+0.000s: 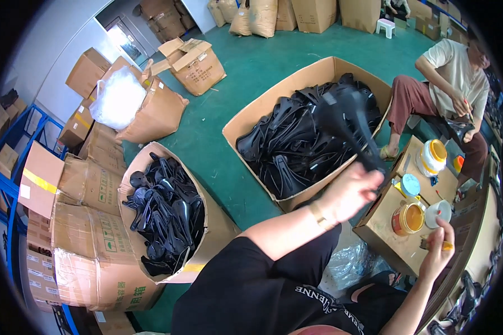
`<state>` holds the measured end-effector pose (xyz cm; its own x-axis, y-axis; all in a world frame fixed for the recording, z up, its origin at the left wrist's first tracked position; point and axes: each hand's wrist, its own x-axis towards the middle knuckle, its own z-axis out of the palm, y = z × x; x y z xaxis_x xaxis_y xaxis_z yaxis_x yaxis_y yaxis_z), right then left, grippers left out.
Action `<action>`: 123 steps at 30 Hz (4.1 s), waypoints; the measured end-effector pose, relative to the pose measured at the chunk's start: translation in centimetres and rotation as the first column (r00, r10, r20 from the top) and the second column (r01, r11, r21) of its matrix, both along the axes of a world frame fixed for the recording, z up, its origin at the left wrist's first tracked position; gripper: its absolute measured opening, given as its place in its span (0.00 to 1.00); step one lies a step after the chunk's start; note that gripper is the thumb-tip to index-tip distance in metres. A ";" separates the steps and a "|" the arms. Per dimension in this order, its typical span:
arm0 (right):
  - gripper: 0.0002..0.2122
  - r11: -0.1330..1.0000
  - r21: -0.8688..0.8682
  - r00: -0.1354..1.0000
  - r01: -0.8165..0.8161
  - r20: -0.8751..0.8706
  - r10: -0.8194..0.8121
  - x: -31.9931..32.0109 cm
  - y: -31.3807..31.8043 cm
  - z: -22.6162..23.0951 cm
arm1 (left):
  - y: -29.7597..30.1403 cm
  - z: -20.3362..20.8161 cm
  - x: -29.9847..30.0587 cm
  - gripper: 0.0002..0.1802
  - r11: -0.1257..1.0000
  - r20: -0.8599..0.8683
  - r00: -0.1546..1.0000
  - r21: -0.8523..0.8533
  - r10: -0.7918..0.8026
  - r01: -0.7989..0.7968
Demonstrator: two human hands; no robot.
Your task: Apply glue to the undersides of bicycle saddles using a brush in an assembly line setting.
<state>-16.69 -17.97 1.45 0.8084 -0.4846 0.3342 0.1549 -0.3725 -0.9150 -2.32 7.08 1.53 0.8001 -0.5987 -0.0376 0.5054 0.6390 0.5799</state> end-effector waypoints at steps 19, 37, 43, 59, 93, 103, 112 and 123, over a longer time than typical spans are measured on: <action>0.14 0.941 0.261 0.959 0.215 -0.239 -0.153 -3.2 -2.1 -0.9 | -9.2 -1.0 2.4 0.28 0.941 -0.141 0.931 -0.089 -0.336 0.326; 0.13 0.837 0.300 0.883 0.457 -0.266 -0.387 -3.7 -10.4 -1.8 | -8.9 -0.1 4.7 0.26 0.843 -0.109 0.835 -0.069 -0.539 0.534; 0.22 0.816 0.485 0.915 0.316 0.071 -0.397 -5.2 -14.3 -1.9 | -10.7 0.3 4.3 0.24 0.852 -0.177 0.884 -0.401 -0.433 0.337; 0.09 0.974 0.070 0.868 0.214 -0.470 -0.157 1.6 -7.9 -5.8 | -7.9 -0.6 4.7 0.29 0.984 -0.084 0.981 -0.066 -0.172 0.167; 0.09 0.270 0.961 0.983 0.058 -0.008 -0.183 -0.2 -10.1 -5.5 | -9.0 -1.1 5.8 0.30 0.975 -0.201 0.975 -0.216 -0.091 0.046; 0.10 0.582 0.739 0.929 -0.341 0.360 0.087 -0.7 -6.2 -0.4 | -11.4 -0.8 0.9 0.33 0.926 -0.230 0.914 -0.263 -0.333 0.272; 0.06 0.907 0.392 0.985 -0.153 0.131 0.110 0.4 -3.9 0.8 | -11.0 -0.3 0.0 0.32 0.926 -0.220 0.913 -0.242 -0.343 0.289; 0.07 1.000 0.004 0.988 -0.011 0.154 0.011 -0.1 -2.1 2.8 | -10.4 0.0 0.2 0.31 0.952 -0.166 0.951 -0.208 -0.259 0.223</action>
<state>-16.80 -20.10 4.26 0.7528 -0.4778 0.4528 0.2982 -0.3657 -0.8817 -2.07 -3.30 1.50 0.6200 -0.7834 -0.0446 0.7463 0.5712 0.3416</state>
